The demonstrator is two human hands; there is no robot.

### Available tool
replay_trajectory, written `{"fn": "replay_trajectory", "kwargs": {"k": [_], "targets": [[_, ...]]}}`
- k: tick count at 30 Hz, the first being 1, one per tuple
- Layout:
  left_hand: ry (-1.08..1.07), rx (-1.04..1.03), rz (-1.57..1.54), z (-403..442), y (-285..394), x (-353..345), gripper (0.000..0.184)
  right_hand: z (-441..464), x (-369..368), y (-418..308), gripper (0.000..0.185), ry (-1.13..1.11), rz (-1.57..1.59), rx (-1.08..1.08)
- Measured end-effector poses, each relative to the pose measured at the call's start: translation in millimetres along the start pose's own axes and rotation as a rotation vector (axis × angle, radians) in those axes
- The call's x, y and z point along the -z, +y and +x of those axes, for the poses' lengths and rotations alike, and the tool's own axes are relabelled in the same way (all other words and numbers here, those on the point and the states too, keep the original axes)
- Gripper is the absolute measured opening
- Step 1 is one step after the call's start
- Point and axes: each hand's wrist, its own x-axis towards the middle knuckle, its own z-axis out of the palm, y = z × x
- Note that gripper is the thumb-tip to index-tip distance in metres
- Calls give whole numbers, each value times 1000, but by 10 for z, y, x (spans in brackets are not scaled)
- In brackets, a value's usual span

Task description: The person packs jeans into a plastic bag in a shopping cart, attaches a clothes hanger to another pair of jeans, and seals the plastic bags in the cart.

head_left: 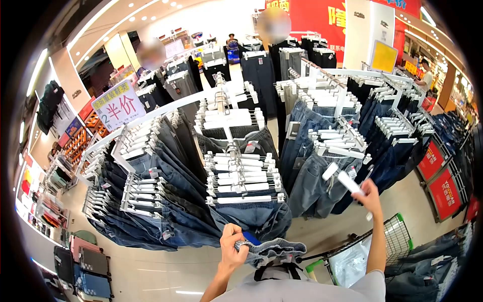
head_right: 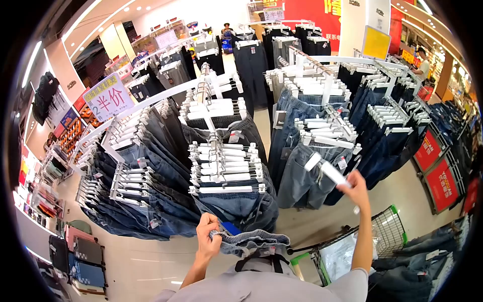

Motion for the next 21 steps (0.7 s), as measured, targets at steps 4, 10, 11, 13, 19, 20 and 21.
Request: {"fn": "replay_trajectory", "kwargs": {"k": [4, 10, 11, 13, 19, 20, 21], "targets": [[-254, 249, -87, -143, -63, -19, 13, -754, -594, -528, 33, -87, -53, -75], [-227, 312, -260, 200, 336, -147, 31, -1430, -1386, -1364, 29, -55, -276, 37], [-236, 443, -317, 226, 400, -123, 34, -1530, -1472, -1403, 29, -22, -251, 42], [-275, 449, -275, 179, 265, -126, 27, -1706, -1607, -1489, 30, 42, -203, 106], [-501, 272, -462, 120, 359, -5, 16, -2089, -1730, -1638, 30, 111, -166, 45], [-468, 276, -459, 88, 431, 25, 16, -2127, -1734, -1673, 29, 102, -169, 27], [-461, 287, -459, 27, 461, 40, 16, -2158, -1754, -1704, 29, 90, -171, 22]]}}
